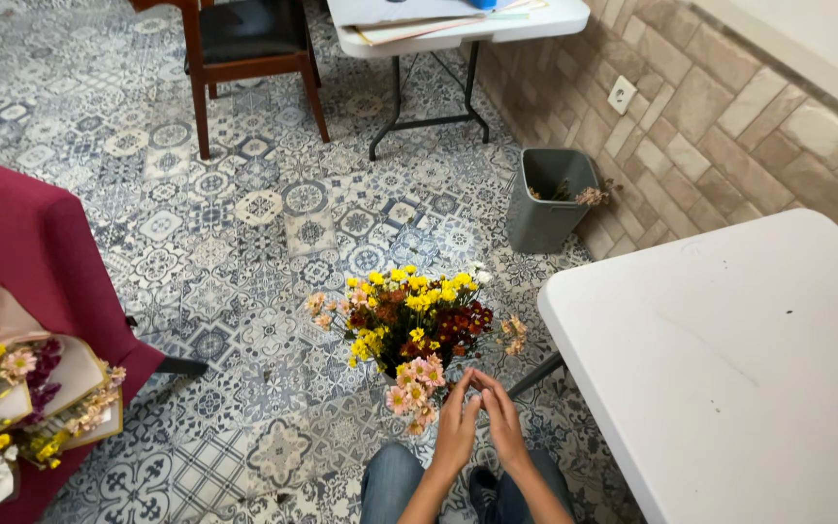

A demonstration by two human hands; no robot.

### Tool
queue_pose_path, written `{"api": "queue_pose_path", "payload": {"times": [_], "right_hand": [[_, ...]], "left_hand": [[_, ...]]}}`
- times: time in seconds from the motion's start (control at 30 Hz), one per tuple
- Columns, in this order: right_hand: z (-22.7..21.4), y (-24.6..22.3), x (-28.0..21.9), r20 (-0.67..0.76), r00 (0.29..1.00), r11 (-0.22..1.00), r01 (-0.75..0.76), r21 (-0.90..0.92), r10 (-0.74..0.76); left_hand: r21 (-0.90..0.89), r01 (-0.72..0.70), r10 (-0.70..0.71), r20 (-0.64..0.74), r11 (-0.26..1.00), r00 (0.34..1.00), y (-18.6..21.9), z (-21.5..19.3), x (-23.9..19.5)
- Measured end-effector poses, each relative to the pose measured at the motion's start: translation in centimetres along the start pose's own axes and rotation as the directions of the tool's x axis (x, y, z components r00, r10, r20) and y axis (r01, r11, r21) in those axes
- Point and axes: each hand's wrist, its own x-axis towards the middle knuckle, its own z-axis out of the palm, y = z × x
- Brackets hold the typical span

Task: The person selects flowers from a vase, trims the stems with shears, and organizes them on a table.

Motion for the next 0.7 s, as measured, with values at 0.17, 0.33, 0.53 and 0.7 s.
{"api": "queue_pose_path", "payload": {"times": [0.17, 0.33, 0.53, 0.7], "right_hand": [[1.8, 3.3, 1.5, 0.056, 0.997, 0.991, -0.044, -0.126, 0.052], [3.3, 6.5, 4.0, 0.066, 0.996, 0.972, -0.039, -0.233, 0.056], [3.8, 10.8, 6.4, 0.003, 0.999, 0.935, -0.033, -0.353, 0.036], [3.5, 13.3, 7.5, -0.009, 0.995, 0.888, -0.094, -0.449, 0.1]], "left_hand": [[-0.01, -0.079, 0.076, -0.173, 0.997, 0.982, -2.4, -3.9, 0.6], [0.026, 0.028, -0.018, -0.329, 0.999, 0.944, -4.7, -8.3, 2.0], [0.075, 0.074, -0.031, -0.464, 0.994, 0.886, -10.2, -11.9, 4.3], [0.067, 0.246, -0.188, -0.466, 0.967, 0.865, -16.9, -12.9, 6.3]]}}
